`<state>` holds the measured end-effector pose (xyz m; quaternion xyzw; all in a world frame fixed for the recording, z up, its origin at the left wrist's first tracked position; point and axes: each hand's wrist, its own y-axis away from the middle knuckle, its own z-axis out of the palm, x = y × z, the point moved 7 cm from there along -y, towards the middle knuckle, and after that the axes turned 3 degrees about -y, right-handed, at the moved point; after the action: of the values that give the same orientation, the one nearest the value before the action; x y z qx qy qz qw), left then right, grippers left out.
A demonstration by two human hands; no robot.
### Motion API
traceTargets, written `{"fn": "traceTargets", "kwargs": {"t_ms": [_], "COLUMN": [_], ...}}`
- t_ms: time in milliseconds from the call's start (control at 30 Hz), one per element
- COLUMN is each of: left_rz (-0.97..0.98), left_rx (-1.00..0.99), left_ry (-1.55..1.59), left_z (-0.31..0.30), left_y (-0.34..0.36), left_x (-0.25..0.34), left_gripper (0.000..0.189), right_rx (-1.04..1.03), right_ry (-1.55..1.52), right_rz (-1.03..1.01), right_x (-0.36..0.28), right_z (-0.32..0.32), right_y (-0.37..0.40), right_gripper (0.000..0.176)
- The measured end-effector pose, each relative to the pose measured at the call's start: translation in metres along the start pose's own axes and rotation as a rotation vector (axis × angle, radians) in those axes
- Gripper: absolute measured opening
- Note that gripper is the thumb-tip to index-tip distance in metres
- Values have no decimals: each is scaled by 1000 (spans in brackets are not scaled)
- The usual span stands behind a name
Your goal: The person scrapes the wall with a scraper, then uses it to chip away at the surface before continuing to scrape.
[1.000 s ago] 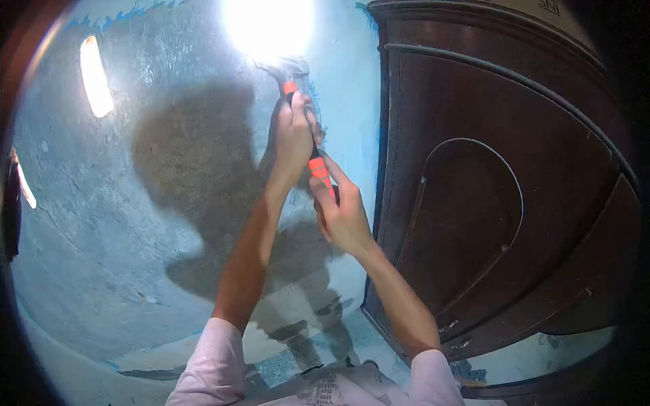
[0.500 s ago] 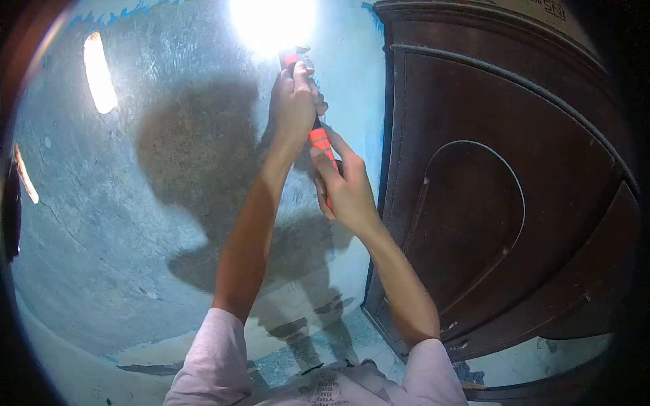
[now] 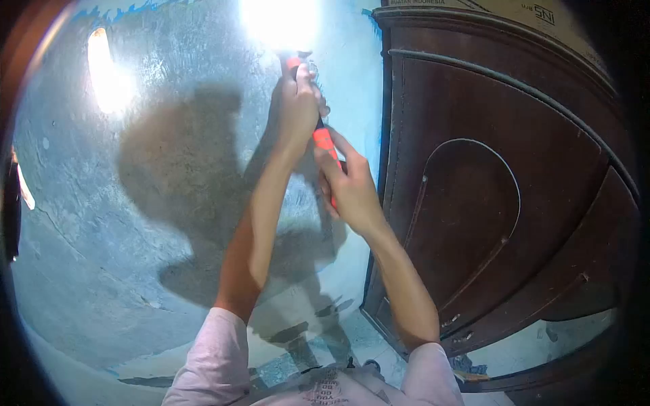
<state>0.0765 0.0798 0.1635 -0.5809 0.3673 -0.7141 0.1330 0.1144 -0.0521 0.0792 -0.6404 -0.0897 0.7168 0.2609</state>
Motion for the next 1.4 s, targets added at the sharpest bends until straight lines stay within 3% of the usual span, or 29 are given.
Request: {"fn": "traceTargets", "kwargs": {"t_ms": [133, 267, 367, 533, 667, 767, 933, 1067, 1233, 1333, 1400], "left_rz": [-95, -7, 21, -77, 49, -3, -113, 79, 64, -81, -5], "left_rx": [27, -69, 27, -4, 11, 20, 3, 55, 32, 18, 8], "left_ry": [-5, -160, -154, -1, -91, -11, 75, 4, 3, 50, 6], "left_z": [-12, -3, -1, -8, -1, 3, 2, 1, -5, -10, -8], "left_y": [37, 6, -6, 26, 1, -4, 23, -4, 2, 16, 4], "left_x": [-26, -1, 22, -23, -3, 1, -26, 14, 11, -11, 0], "left_gripper": [39, 39, 39, 35, 45, 48, 36, 36, 36, 35, 35], "right_rx": [-5, 40, -4, 17, 33, 10, 16, -8, -6, 14, -1], "right_ry": [40, 45, -25, 110, 72, 107, 114, 166, 61, 82, 72], "right_rz": [35, -37, 3, 9, -40, 29, 11, -51, -9, 13, 34], "right_x": [38, 15, -8, 26, 5, -11, 20, -8, -5, 15, 11], "right_z": [3, 1, 4, -1, -1, -4, -7, -5, 2, 4, 7], "right_y": [25, 1, -6, 18, 2, 1, 16, -6, 1, 13, 8], "right_gripper": [52, 54, 53, 51, 51, 53, 54, 53, 52, 51, 51]}}
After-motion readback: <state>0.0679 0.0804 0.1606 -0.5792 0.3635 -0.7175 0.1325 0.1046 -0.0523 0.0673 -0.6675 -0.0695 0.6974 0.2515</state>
